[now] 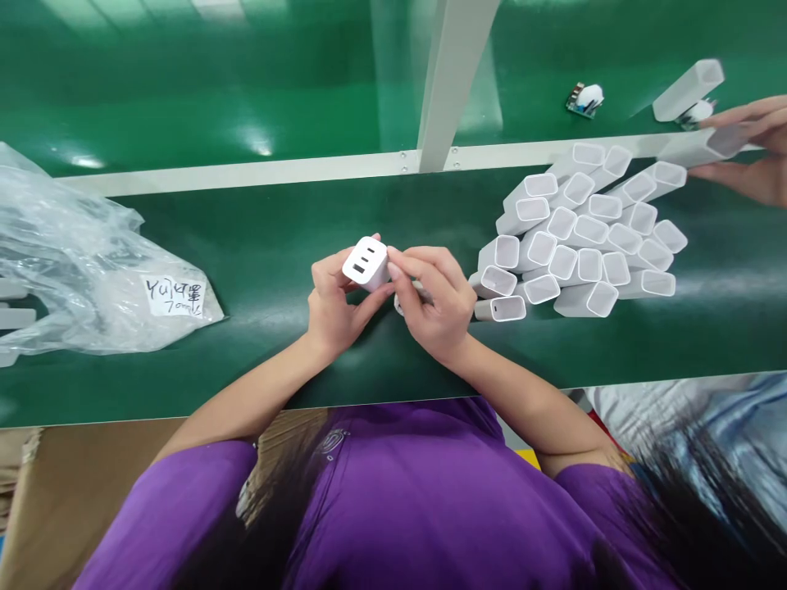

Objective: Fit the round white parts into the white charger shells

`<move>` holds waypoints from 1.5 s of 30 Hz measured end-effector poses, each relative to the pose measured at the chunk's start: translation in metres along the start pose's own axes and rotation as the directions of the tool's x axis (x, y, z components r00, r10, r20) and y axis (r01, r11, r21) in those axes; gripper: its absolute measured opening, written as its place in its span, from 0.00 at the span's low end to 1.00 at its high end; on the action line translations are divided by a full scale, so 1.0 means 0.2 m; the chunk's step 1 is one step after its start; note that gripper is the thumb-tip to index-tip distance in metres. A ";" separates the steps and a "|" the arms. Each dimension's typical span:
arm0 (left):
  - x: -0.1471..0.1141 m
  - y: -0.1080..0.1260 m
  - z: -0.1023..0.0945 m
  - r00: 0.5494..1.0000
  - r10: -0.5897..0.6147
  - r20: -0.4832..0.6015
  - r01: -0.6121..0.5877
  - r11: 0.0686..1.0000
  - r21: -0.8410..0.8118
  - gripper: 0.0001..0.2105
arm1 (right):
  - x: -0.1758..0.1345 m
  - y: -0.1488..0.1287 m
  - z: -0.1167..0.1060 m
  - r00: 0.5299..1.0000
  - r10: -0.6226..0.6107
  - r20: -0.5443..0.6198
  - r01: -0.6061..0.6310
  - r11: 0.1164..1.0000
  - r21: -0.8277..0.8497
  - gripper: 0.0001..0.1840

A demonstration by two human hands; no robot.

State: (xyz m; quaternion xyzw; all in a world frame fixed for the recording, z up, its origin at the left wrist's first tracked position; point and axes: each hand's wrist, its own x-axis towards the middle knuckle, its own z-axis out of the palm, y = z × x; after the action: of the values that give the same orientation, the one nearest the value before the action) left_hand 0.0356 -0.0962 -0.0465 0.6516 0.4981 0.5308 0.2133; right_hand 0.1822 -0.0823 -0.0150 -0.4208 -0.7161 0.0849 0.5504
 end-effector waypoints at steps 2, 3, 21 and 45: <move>0.01 0.01 -0.01 1.000 0.009 -0.006 -0.009 1.000 -0.011 0.25 | -0.02 -0.01 0.00 0.999 -0.015 0.052 0.015 1.000 -0.009 0.12; 0.01 0.01 -0.01 1.000 0.015 -0.010 -0.015 1.000 -0.015 0.25 | -0.03 -0.01 0.01 0.997 -0.016 0.073 0.017 1.000 -0.006 0.13; 0.09 0.04 -0.08 0.883 -0.332 0.331 0.449 0.803 -0.393 0.21 | 0.04 0.00 -0.01 0.774 0.362 0.519 -0.613 0.633 0.473 0.13; 0.10 0.02 -0.09 0.926 -0.290 0.241 0.322 0.941 -0.104 0.15 | 0.02 0.01 0.01 0.762 0.398 0.511 -0.628 0.644 0.436 0.13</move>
State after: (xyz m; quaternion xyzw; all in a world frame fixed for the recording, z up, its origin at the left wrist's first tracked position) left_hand 0.0201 -0.0850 -0.0270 0.6041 0.5278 0.4487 0.3939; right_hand 0.1819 -0.0778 -0.0143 -0.3956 -0.5909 0.5332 0.4583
